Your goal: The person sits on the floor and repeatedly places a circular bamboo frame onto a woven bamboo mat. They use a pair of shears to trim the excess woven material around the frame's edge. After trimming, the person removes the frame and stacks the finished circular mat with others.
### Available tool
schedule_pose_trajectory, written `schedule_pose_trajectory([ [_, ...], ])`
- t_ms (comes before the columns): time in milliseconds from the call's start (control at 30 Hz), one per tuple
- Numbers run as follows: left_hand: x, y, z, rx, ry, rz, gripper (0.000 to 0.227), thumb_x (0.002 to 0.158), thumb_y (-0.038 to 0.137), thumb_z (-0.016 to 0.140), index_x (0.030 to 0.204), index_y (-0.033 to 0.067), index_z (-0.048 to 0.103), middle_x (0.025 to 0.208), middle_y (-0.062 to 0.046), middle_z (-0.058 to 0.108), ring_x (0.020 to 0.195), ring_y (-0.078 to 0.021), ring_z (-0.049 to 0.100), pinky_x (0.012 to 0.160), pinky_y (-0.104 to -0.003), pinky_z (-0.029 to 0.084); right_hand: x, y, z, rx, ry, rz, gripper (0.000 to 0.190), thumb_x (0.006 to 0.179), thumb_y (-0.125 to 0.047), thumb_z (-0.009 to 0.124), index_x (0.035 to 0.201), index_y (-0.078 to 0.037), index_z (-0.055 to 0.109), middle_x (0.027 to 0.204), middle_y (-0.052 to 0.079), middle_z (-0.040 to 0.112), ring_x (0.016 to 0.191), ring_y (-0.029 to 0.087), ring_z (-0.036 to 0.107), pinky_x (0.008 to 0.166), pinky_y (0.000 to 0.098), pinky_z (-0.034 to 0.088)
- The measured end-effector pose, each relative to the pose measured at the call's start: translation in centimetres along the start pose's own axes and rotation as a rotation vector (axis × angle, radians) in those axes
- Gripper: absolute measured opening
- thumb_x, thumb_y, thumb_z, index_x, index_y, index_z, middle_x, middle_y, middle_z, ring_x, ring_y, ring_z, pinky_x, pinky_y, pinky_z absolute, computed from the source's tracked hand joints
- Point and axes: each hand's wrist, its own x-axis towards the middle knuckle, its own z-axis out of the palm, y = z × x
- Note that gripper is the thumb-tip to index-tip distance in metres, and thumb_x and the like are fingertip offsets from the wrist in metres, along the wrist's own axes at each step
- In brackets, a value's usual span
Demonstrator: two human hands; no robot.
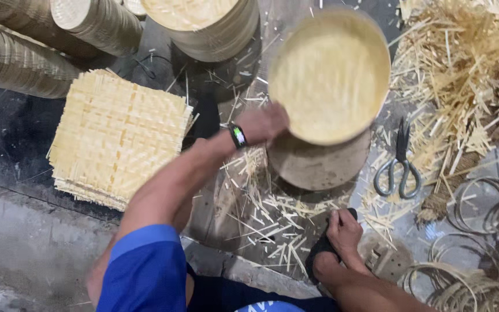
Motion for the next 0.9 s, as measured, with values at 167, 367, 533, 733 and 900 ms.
schedule_pose_trajectory([
  [167, 0.5, -14.4, -6.2, 0.095, 0.169, -0.367, 0.019, 0.089, -0.003, 0.063, 0.1, 0.0109, 0.068, 0.088, -0.01, 0.071, 0.083, -0.0278, 0.069, 0.07, -0.042, 0.056, 0.1, 0.1, 0.3, -0.028, 0.004, -0.011, 0.018, 0.097, -0.023, 0.066, 0.085, -0.009, 0.067, 0.077, 0.015, 0.066, 0.072, 0.039, 0.066, 0.063, 0.0459, 0.052],
  [367, -2.8, -21.2, -8.6, 0.189, 0.132, -0.651, 0.026, 0.081, -0.004, 0.064, 0.103, 0.0073, 0.072, 0.089, -0.016, 0.073, 0.088, -0.0374, 0.071, 0.076, -0.047, 0.056, 0.5, -1.1, -0.3, 0.026, -0.026, 0.027, 0.015, 0.095, -0.02, 0.066, 0.084, -0.009, 0.068, 0.076, 0.012, 0.067, 0.066, 0.034, 0.066, 0.061, 0.0419, 0.052],
  [533, -4.4, -21.6, -6.8, 0.053, 0.126, -0.733, 0.02, 0.085, -0.005, 0.062, 0.098, 0.0071, 0.072, 0.086, -0.018, 0.072, 0.084, -0.0384, 0.071, 0.076, -0.048, 0.057, 0.4, -1.5, -0.5, -0.017, -0.049, -0.008, 0.014, 0.095, -0.017, 0.066, 0.084, -0.009, 0.068, 0.077, 0.01, 0.067, 0.067, 0.032, 0.066, 0.062, 0.0404, 0.051],
  [733, -4.2, -22.1, -6.7, 0.107, -0.059, -0.751, 0.022, 0.079, 0.002, 0.066, 0.099, 0.008, 0.074, 0.081, -0.02, 0.071, 0.082, -0.0417, 0.069, 0.073, -0.051, 0.055, 0.4, -0.9, -0.1, 0.014, -0.017, -0.024, 0.015, 0.095, -0.018, 0.066, 0.083, -0.009, 0.067, 0.076, 0.009, 0.068, 0.066, 0.031, 0.066, 0.061, 0.0407, 0.051],
  [900, -3.3, -21.7, -6.9, 0.099, -0.12, -0.916, 0.029, 0.087, 0.005, 0.062, 0.111, 0.0149, 0.075, 0.091, -0.021, 0.072, 0.09, -0.0409, 0.069, 0.078, -0.051, 0.055, 0.3, -0.9, 0.0, -0.014, -0.011, 0.026, 0.015, 0.094, -0.02, 0.068, 0.084, -0.009, 0.067, 0.074, 0.012, 0.065, 0.065, 0.033, 0.065, 0.06, 0.0419, 0.05],
])
